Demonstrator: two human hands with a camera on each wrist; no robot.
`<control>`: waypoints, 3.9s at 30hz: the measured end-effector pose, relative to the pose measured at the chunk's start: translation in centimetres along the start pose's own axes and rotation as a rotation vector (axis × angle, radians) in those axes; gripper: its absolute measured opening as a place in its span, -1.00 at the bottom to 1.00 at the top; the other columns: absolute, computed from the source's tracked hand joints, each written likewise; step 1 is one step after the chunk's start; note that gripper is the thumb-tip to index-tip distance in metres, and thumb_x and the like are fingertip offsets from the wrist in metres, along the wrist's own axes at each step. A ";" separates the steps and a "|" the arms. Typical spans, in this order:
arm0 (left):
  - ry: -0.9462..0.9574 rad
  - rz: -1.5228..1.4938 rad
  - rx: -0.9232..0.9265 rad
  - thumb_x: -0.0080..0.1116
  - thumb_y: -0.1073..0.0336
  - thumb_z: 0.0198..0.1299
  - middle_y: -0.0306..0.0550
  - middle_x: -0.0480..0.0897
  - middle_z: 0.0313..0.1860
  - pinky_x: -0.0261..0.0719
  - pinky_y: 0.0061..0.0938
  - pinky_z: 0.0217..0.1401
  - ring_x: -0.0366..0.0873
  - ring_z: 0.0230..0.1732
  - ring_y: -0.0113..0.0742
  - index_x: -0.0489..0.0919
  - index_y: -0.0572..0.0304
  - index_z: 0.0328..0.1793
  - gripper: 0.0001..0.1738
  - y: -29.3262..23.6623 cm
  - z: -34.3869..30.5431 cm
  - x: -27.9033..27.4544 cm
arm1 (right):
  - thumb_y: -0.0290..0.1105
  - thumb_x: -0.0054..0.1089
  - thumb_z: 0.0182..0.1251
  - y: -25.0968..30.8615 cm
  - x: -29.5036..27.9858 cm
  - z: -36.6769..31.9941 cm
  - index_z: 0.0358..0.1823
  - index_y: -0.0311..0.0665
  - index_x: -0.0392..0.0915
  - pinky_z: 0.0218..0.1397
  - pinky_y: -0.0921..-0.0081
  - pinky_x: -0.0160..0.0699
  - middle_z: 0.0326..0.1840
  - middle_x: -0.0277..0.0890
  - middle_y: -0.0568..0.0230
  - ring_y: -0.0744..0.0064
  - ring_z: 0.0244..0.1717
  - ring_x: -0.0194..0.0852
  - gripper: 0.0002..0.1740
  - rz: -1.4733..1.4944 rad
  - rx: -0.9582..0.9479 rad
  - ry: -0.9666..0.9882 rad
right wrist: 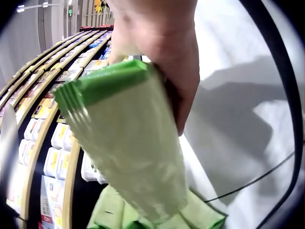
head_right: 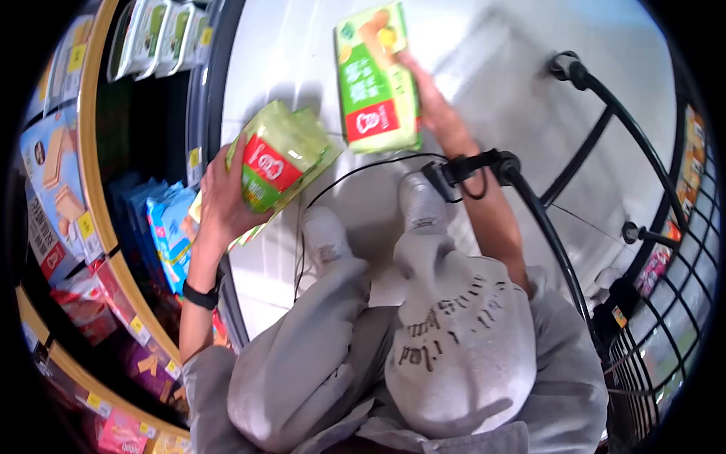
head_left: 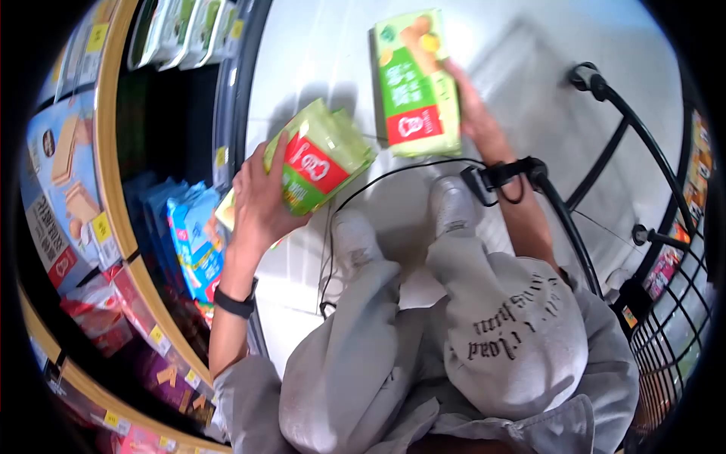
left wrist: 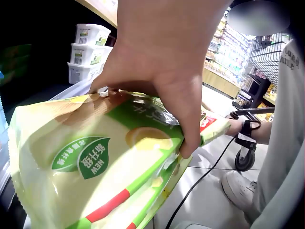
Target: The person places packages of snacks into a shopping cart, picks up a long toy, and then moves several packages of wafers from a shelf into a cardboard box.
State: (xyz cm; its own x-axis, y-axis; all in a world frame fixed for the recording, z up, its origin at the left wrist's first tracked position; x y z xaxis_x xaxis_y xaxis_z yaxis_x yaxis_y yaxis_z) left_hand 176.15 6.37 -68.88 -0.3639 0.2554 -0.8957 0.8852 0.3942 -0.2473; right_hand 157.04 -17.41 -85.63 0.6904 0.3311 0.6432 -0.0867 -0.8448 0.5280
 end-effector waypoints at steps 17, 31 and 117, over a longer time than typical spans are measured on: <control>-0.046 -1.655 -0.176 0.13 0.32 0.34 0.12 0.60 0.06 0.71 -0.30 -0.02 0.66 -0.05 -0.18 0.40 0.41 0.29 -0.54 -5.9 2.0 -1.3 | -0.24 -0.08 0.49 -3.0 3.0 -14.7 -0.02 -0.33 0.49 -0.04 0.51 0.46 -0.11 0.54 0.20 0.42 -0.12 0.46 -0.69 -0.960 -0.605 0.278; -0.640 0.013 -0.307 0.38 0.25 0.07 0.13 0.69 -0.14 0.60 -0.21 -0.08 0.67 -0.17 -0.06 0.43 0.42 0.23 -0.37 9.4 -3.6 -13.3 | -0.08 -0.06 0.46 0.9 16.4 -6.7 0.05 -0.27 0.55 0.03 0.41 0.57 -0.06 0.62 0.25 0.47 -0.03 0.56 -0.57 -0.352 -0.376 0.506; 0.006 -0.137 -0.260 0.70 0.04 -0.54 0.09 0.67 -0.12 0.30 -0.15 0.21 0.62 0.00 0.00 0.52 0.23 0.11 -0.04 5.1 -4.2 -1.0 | -0.12 0.35 0.22 -5.6 14.5 -5.4 0.30 -0.38 0.40 0.33 0.35 0.37 0.31 0.39 -0.07 0.12 0.27 0.41 -0.30 -1.130 -0.448 0.309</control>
State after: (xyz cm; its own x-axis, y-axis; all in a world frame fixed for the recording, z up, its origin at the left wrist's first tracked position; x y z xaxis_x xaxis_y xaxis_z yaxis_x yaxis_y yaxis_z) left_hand 179.79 11.81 -67.66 -0.4775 0.1896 -0.8579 0.7242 0.6379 -0.2621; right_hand 163.64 -5.60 -76.22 0.3456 0.9121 -0.2207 0.1654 0.1723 0.9711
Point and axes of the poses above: each hand's wrist, its own z-axis towards the middle knuckle, its own x-axis out of the palm, y = z × x, the point moved 6 cm from there along z, towards the middle knuckle
